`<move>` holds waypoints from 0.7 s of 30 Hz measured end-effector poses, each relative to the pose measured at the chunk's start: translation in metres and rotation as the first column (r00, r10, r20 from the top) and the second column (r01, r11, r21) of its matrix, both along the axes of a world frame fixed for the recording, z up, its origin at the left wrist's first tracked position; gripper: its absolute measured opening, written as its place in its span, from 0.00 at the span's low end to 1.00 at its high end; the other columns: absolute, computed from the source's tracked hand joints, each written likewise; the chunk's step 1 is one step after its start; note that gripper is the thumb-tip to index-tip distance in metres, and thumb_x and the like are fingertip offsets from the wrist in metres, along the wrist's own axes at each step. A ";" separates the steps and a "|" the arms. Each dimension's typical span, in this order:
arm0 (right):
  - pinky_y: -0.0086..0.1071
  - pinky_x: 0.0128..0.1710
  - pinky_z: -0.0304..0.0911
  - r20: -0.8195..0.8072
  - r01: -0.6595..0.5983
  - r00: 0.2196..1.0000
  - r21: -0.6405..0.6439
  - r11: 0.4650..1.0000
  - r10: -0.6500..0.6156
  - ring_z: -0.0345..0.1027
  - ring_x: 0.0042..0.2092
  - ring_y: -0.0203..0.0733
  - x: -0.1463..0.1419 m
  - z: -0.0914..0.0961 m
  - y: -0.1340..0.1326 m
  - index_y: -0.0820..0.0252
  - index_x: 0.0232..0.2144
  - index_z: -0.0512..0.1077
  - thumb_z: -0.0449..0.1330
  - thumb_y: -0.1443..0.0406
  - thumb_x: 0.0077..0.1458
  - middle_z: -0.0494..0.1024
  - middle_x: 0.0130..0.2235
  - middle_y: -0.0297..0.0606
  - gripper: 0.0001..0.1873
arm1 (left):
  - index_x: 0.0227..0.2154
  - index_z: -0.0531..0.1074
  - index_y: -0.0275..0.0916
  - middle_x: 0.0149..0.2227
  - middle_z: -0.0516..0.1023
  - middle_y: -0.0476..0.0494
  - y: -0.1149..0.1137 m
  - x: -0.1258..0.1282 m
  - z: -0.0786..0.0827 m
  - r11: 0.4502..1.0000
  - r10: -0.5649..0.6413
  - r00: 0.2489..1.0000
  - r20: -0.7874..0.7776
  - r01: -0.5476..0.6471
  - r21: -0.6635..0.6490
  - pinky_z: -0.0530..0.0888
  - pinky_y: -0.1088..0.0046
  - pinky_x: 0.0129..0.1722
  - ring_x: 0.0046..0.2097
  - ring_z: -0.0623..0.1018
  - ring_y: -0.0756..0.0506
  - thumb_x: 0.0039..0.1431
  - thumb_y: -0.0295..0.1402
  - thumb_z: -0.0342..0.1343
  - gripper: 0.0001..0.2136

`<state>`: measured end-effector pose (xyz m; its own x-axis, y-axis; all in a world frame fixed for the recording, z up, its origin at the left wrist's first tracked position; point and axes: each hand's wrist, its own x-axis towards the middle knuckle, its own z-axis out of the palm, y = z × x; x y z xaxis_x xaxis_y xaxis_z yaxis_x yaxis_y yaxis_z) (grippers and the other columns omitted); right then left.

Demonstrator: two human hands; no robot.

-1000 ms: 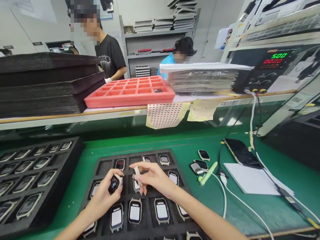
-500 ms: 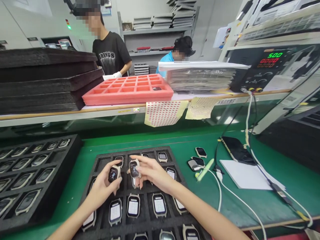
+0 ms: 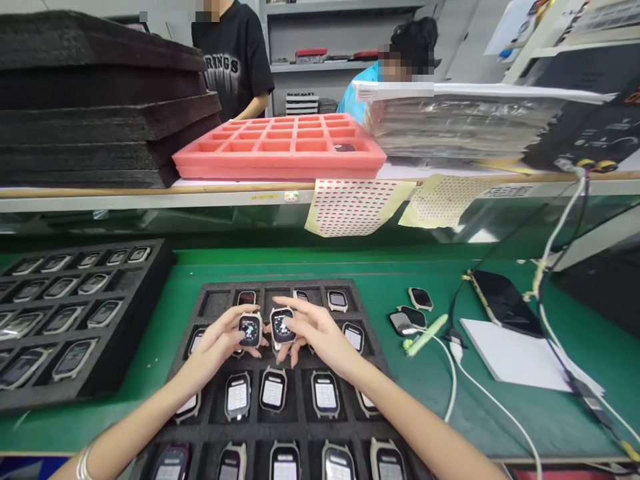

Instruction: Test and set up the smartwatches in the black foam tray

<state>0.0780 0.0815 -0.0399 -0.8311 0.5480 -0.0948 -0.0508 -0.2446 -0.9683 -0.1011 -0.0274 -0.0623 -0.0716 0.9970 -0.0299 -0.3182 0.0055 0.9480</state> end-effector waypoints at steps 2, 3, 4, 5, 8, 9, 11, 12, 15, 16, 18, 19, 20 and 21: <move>0.28 0.20 0.68 0.003 0.000 1.000 0.006 1.000 0.000 0.75 0.27 0.43 0.000 -0.001 0.000 0.62 0.56 0.61 0.59 0.60 0.58 0.76 0.38 0.44 0.26 | 0.50 0.64 0.40 0.46 0.72 0.39 0.000 0.000 0.001 1.000 -0.003 1.000 -0.020 0.003 0.000 0.76 0.65 0.39 0.43 0.75 0.42 0.58 0.30 0.49 0.16; 0.28 0.20 0.68 0.002 0.002 1.000 0.009 1.000 -0.002 0.75 0.27 0.43 0.000 -0.001 0.000 0.61 0.56 0.61 0.59 0.59 0.58 0.76 0.38 0.44 0.26 | 0.50 0.64 0.40 0.46 0.72 0.39 -0.001 0.000 0.001 1.000 -0.006 1.000 -0.030 0.006 0.000 0.76 0.65 0.38 0.42 0.75 0.42 0.58 0.30 0.49 0.15; 0.28 0.21 0.68 0.001 0.003 1.000 0.012 1.000 -0.003 0.75 0.27 0.43 0.000 -0.001 -0.001 0.61 0.56 0.62 0.59 0.59 0.58 0.76 0.37 0.43 0.25 | 0.49 0.64 0.40 0.46 0.72 0.39 -0.001 0.000 0.001 1.000 -0.008 0.999 -0.040 0.008 -0.001 0.77 0.65 0.38 0.42 0.75 0.42 0.59 0.30 0.49 0.15; 0.29 0.21 0.68 0.001 0.003 1.000 0.014 1.000 -0.003 0.75 0.28 0.44 0.000 0.000 0.000 0.61 0.56 0.62 0.59 0.59 0.59 0.77 0.36 0.42 0.25 | 0.49 0.64 0.40 0.46 0.72 0.40 -0.001 0.000 0.001 1.000 -0.011 0.999 -0.048 0.011 -0.002 0.77 0.66 0.37 0.42 0.76 0.42 0.59 0.30 0.49 0.15; 0.29 0.21 0.68 0.009 -0.003 1.000 0.025 1.000 0.003 0.76 0.28 0.45 0.000 0.000 0.000 0.61 0.56 0.62 0.59 0.59 0.59 0.77 0.35 0.42 0.25 | 0.49 0.64 0.40 0.46 0.73 0.40 -0.001 0.000 0.001 1.000 -0.014 0.998 -0.065 0.014 -0.004 0.77 0.67 0.36 0.41 0.76 0.43 0.59 0.31 0.48 0.15; 0.29 0.21 0.69 0.012 -0.006 1.000 0.028 1.000 0.006 0.76 0.28 0.45 0.000 0.000 0.001 0.61 0.56 0.62 0.59 0.59 0.58 0.77 0.36 0.42 0.26 | 0.49 0.64 0.40 0.45 0.73 0.40 -0.001 -0.001 0.001 1.000 -0.015 0.997 -0.071 0.014 -0.006 0.77 0.67 0.36 0.41 0.76 0.43 0.59 0.31 0.48 0.15; 0.29 0.21 0.69 0.017 -0.007 1.000 0.033 0.999 0.007 0.76 0.28 0.45 0.000 0.000 0.001 0.61 0.56 0.62 0.60 0.58 0.58 0.77 0.37 0.43 0.26 | 0.50 0.64 0.40 0.45 0.73 0.40 0.000 -0.001 0.001 1.000 -0.016 0.996 -0.084 0.015 -0.004 0.76 0.68 0.36 0.41 0.76 0.43 0.59 0.32 0.49 0.15; 0.29 0.21 0.69 0.019 -0.006 1.000 0.036 0.999 0.005 0.75 0.28 0.45 0.000 -0.001 0.001 0.61 0.56 0.62 0.60 0.58 0.58 0.76 0.38 0.44 0.26 | 0.50 0.64 0.40 0.45 0.73 0.40 0.000 -0.002 0.001 1.000 -0.017 0.996 -0.090 0.017 -0.003 0.76 0.68 0.36 0.41 0.76 0.44 0.59 0.32 0.49 0.16; 0.28 0.19 0.67 0.028 0.015 0.999 0.072 0.997 -0.017 0.75 0.26 0.42 -0.001 -0.003 0.000 0.62 0.55 0.62 0.61 0.59 0.57 0.76 0.38 0.44 0.26 | 0.50 0.65 0.41 0.45 0.74 0.40 0.000 -0.002 0.000 1.000 -0.029 0.995 -0.097 0.029 -0.002 0.76 0.69 0.37 0.41 0.77 0.44 0.58 0.31 0.49 0.16; 0.27 0.18 0.67 0.033 0.026 0.999 0.090 0.996 -0.029 0.74 0.25 0.41 -0.001 -0.004 0.000 0.62 0.54 0.62 0.62 0.59 0.57 0.76 0.38 0.43 0.26 | 0.50 0.65 0.41 0.45 0.74 0.41 0.000 -0.002 -0.001 0.999 -0.034 0.995 -0.098 0.034 -0.002 0.76 0.69 0.37 0.41 0.77 0.44 0.58 0.31 0.49 0.16; 0.26 0.18 0.66 0.041 0.022 0.999 0.116 0.993 -0.027 0.73 0.24 0.39 -0.001 -0.003 -0.001 0.62 0.54 0.62 0.62 0.60 0.56 0.75 0.37 0.42 0.25 | 0.50 0.64 0.41 0.45 0.74 0.41 0.000 -0.002 -0.001 0.999 -0.037 0.994 -0.099 0.038 0.002 0.77 0.68 0.38 0.41 0.77 0.44 0.58 0.30 0.49 0.16; 0.26 0.19 0.66 0.036 0.006 0.999 0.115 0.993 -0.010 0.73 0.25 0.39 -0.001 -0.003 -0.002 0.62 0.54 0.62 0.62 0.61 0.56 0.75 0.37 0.42 0.25 | 0.50 0.64 0.40 0.45 0.74 0.41 0.000 -0.002 -0.002 1.000 -0.025 0.995 -0.095 0.026 0.010 0.77 0.68 0.38 0.42 0.77 0.44 0.58 0.29 0.49 0.17; 0.27 0.21 0.67 0.023 -0.018 1.000 0.106 0.994 0.016 0.74 0.26 0.39 -0.001 -0.002 -0.002 0.62 0.55 0.61 0.62 0.61 0.56 0.75 0.38 0.42 0.26 | 0.51 0.63 0.40 0.45 0.73 0.41 0.001 -0.002 -0.002 1.000 -0.004 0.996 -0.087 0.005 0.017 0.77 0.67 0.39 0.43 0.76 0.43 0.57 0.29 0.50 0.17; 0.28 0.24 0.69 0.005 -0.046 0.999 0.094 0.995 0.046 0.74 0.29 0.40 0.000 -0.001 -0.003 0.61 0.56 0.59 0.63 0.62 0.56 0.74 0.39 0.42 0.28 | 0.51 0.62 0.40 0.45 0.73 0.41 0.001 -0.002 -0.002 0.999 0.027 0.997 -0.075 -0.025 0.024 0.77 0.67 0.39 0.44 0.76 0.43 0.56 0.28 0.50 0.18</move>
<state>0.0776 0.0790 -0.0408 -0.8555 0.5155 -0.0477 -0.0383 -0.1549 -0.9872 -0.1027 -0.0264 -0.0639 -0.0984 0.9952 -0.0004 -0.2457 -0.0239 0.9690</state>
